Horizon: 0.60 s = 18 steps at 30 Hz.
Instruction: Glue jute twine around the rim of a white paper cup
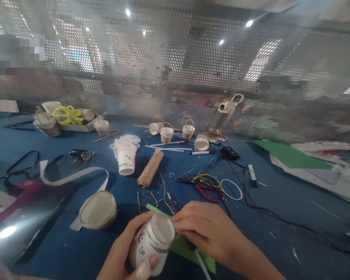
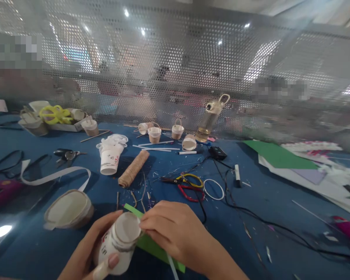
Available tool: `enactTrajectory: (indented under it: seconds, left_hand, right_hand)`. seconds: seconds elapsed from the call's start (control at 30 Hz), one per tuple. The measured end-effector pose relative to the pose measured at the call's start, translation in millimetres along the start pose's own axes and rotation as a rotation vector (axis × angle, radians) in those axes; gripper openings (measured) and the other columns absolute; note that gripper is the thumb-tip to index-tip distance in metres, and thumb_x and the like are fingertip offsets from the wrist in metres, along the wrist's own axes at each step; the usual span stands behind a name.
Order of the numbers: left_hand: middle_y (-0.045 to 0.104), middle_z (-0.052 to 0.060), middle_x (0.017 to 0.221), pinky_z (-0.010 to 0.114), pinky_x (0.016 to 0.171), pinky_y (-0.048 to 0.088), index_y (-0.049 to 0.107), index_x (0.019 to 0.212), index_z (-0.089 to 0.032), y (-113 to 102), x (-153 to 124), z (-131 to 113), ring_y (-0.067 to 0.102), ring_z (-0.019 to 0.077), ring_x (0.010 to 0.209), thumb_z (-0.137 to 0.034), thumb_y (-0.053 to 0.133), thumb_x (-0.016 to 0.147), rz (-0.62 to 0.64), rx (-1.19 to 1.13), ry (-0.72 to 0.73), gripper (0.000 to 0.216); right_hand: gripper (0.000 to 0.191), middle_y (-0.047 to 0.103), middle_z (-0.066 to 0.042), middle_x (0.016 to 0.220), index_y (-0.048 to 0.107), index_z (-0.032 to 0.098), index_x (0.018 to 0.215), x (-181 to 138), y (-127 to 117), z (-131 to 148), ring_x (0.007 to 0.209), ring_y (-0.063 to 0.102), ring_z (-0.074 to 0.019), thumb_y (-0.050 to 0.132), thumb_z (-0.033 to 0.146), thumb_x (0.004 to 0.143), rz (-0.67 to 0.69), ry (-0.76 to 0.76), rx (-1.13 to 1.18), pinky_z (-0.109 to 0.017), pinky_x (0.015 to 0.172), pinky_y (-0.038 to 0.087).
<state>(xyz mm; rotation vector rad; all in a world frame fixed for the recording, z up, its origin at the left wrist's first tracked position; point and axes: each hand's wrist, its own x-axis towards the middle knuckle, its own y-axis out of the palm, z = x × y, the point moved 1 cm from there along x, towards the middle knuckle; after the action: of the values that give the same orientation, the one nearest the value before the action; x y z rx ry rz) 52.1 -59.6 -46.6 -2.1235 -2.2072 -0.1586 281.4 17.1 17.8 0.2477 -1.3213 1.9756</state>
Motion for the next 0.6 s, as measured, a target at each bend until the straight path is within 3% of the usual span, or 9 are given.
enactTrajectory:
  seconds: [0.17,0.27,0.43,0.6]
  left_hand:
    - [0.077,-0.005,0.129,0.022,0.102,0.052,0.067,0.134,-0.039,3,-4,-5,0.071,0.0198,0.118,-0.051,0.081,0.09,-0.12,0.002,-0.028,0.047]
    - [0.076,-0.005,0.127,0.022,0.103,0.051,0.067,0.133,-0.039,0,-4,-6,0.069,0.0197,0.121,-0.051,0.082,0.089,-0.083,-0.009,-0.065,0.048]
    - [0.071,0.001,0.135,0.025,0.103,0.051,0.062,0.136,-0.035,-3,-3,1,0.066,0.0222,0.125,-0.052,0.078,0.092,-0.047,0.002,-0.024,0.05]
    - [0.072,0.008,0.132,0.033,0.104,0.052,0.054,0.139,-0.029,-1,-2,6,0.066,0.0271,0.127,-0.052,0.075,0.095,-0.028,-0.019,-0.013,0.054]
  right_hand:
    - [0.014,0.079,-0.001,0.091,0.07,0.02,0.102,0,7,6,0.079,0.066,-0.0138,0.061,0.029,0.108,0.013,0.077,0.026,-0.025,0.073,0.049]
    - [0.021,0.075,0.001,0.085,0.069,0.021,0.098,0,12,5,0.075,0.062,-0.0131,0.061,0.036,0.108,0.012,0.13,0.032,-0.025,0.068,0.044]
    - [0.022,0.07,0.001,0.081,0.067,0.02,0.09,0,19,1,0.075,0.06,-0.0134,0.061,0.032,0.108,-0.008,0.216,0.066,-0.024,0.068,0.043]
    - [0.022,0.067,0.0,0.08,0.067,0.02,0.09,0,24,0,0.074,0.06,-0.013,0.061,0.032,0.108,-0.043,0.209,0.112,-0.024,0.068,0.045]
